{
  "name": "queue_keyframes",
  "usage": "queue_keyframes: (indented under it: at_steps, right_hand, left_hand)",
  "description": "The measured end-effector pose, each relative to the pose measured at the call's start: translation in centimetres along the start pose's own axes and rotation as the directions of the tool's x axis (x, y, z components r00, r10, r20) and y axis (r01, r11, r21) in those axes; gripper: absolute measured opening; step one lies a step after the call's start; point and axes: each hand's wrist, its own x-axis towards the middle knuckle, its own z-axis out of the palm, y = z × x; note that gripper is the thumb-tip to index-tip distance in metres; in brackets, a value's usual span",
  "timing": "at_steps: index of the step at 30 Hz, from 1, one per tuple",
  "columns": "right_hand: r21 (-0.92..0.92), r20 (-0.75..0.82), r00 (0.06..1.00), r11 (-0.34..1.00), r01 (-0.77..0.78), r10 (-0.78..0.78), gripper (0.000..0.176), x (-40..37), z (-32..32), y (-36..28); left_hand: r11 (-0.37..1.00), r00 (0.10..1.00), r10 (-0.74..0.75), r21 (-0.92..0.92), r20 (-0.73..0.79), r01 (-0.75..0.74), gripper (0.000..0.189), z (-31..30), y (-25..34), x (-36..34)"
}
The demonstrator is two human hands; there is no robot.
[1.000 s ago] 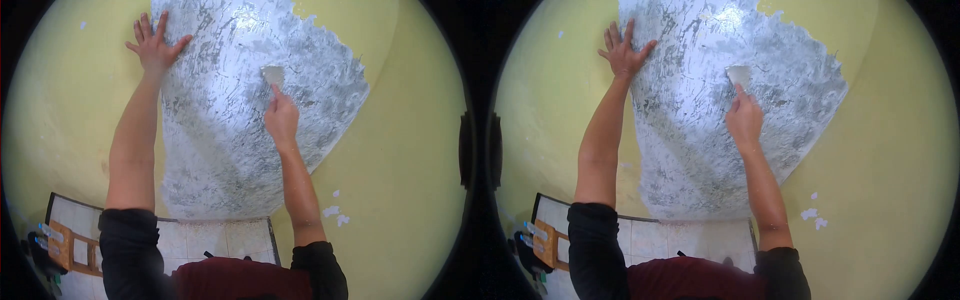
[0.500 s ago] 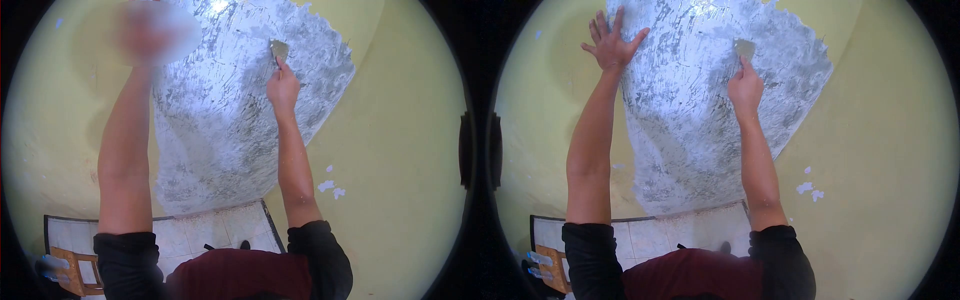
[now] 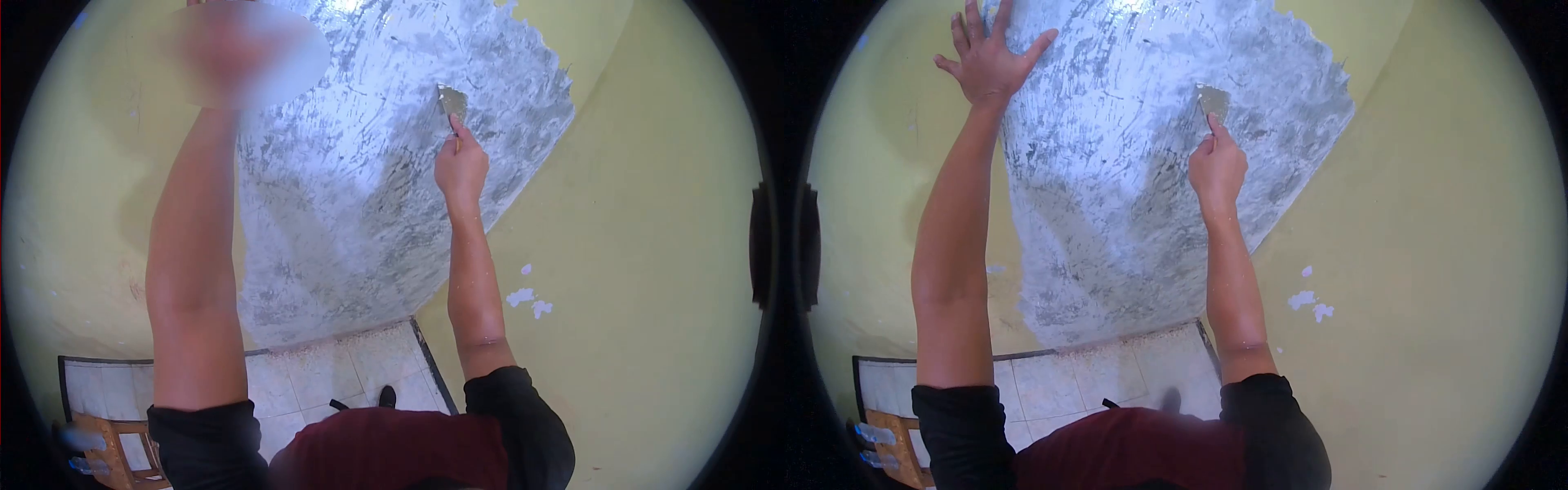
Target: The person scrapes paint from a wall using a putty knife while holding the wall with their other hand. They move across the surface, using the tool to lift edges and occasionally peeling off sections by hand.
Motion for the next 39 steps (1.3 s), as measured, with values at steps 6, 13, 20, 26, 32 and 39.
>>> queue_keyframes:
  at_steps: [6,13,20,26,32,39]
  right_hand:
    - [0.022,-0.042,0.999,0.999,0.025,-0.024,0.036,2.2,-0.9,-2.5]
    - [0.033,-0.004,0.99,0.989,0.141,-0.141,0.034,0.8,-1.3,-4.3]
    - [0.073,-0.08,0.944,0.943,0.325,-0.319,0.031,-0.4,-0.6,-4.5]
    - [-0.025,-0.149,0.916,0.928,0.372,-0.372,0.031,3.4,0.3,-8.4]
    - [-0.037,-0.123,0.944,0.952,0.302,-0.305,0.033,2.1,1.6,-9.3]
    - [-0.154,-0.075,0.964,0.958,0.242,-0.256,0.034,2.8,0.6,-11.1]
  left_hand:
    - [1.0,1.0,-0.023,-0.004,0.017,0.023,0.1,-0.2,0.2,0.0]
    - [0.975,0.933,0.102,-0.151,-0.344,-0.163,0.093,1.4,-0.4,0.3]
    - [0.978,0.939,0.089,-0.15,-0.332,-0.145,0.094,2.2,-1.1,0.3]
    - [0.98,0.975,0.039,-0.18,-0.219,-0.079,0.085,0.3,-0.4,0.3]
    - [0.993,0.999,0.0,-0.12,0.034,0.004,0.097,-1.4,-0.3,0.1]
    - [0.993,1.0,0.008,-0.118,0.021,-0.006,0.096,-0.6,-0.8,0.2]
